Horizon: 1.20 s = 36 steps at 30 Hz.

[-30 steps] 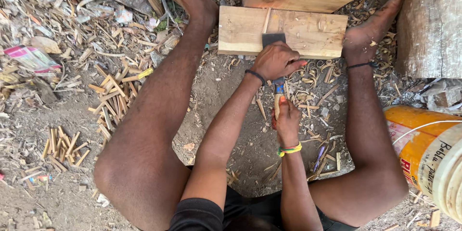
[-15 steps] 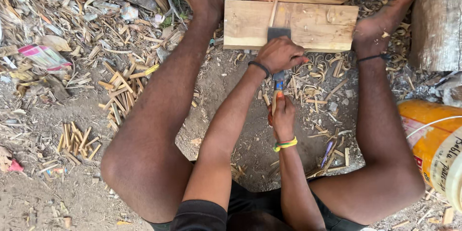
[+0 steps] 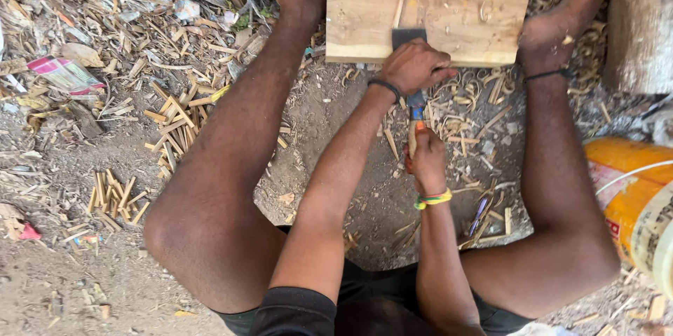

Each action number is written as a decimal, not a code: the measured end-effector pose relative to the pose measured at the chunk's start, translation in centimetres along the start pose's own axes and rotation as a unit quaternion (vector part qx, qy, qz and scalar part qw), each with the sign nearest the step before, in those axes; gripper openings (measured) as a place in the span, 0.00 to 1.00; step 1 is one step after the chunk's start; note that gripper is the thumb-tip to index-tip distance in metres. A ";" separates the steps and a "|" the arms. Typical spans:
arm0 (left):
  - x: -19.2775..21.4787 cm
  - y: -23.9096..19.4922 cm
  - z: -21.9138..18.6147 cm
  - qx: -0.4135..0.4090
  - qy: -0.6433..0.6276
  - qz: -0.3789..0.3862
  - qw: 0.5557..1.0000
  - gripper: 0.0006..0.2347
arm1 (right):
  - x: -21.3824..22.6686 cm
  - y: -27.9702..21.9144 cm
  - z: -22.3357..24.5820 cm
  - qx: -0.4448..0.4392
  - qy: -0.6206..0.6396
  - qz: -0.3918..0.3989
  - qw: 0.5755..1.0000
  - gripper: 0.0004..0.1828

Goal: The person sits on the ground and uses a chisel to carve a rectangular piece of wood held between their bare feet. They repeatedly strike the chisel to remove wood shavings and occasionally clear the debris from the work surface.

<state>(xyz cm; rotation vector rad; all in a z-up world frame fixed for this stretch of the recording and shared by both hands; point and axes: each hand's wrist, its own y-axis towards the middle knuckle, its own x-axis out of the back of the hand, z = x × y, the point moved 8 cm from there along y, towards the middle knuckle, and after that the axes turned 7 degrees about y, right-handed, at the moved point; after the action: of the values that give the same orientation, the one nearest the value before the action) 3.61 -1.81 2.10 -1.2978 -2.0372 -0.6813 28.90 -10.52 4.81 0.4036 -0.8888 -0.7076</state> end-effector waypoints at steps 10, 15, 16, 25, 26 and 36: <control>-0.5 -0.1 0.7 -0.051 -0.019 -0.031 0.998 0.15 | -0.1 1.5 4.7 0.023 -0.002 0.012 1.000 0.52; -0.6 0.2 0.8 -0.015 -0.013 0.025 0.999 0.16 | -0.3 0.7 3.1 -0.007 -0.001 0.034 0.999 0.57; -0.7 0.2 0.8 -0.008 -0.018 0.040 0.999 0.16 | -0.1 0.4 2.7 -0.014 -0.010 0.038 0.999 0.57; 0.3 0.3 0.8 -0.034 -0.013 -0.007 0.999 0.14 | 0.3 0.9 5.5 -0.003 -0.025 0.034 0.999 0.57; 0.3 0.3 0.8 -0.038 -0.007 -0.012 0.999 0.15 | 0.4 1.0 5.8 -0.001 -0.026 0.033 0.999 0.57; -0.5 1.4 2.2 -0.045 0.011 -0.045 0.998 0.13 | -0.3 0.4 5.9 0.015 -0.022 0.041 0.999 0.56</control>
<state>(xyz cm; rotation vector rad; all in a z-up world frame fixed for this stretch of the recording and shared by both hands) 4.59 0.02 0.42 -1.2492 -2.0792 -0.8334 24.10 -10.22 8.33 0.3774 -0.9523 -0.6300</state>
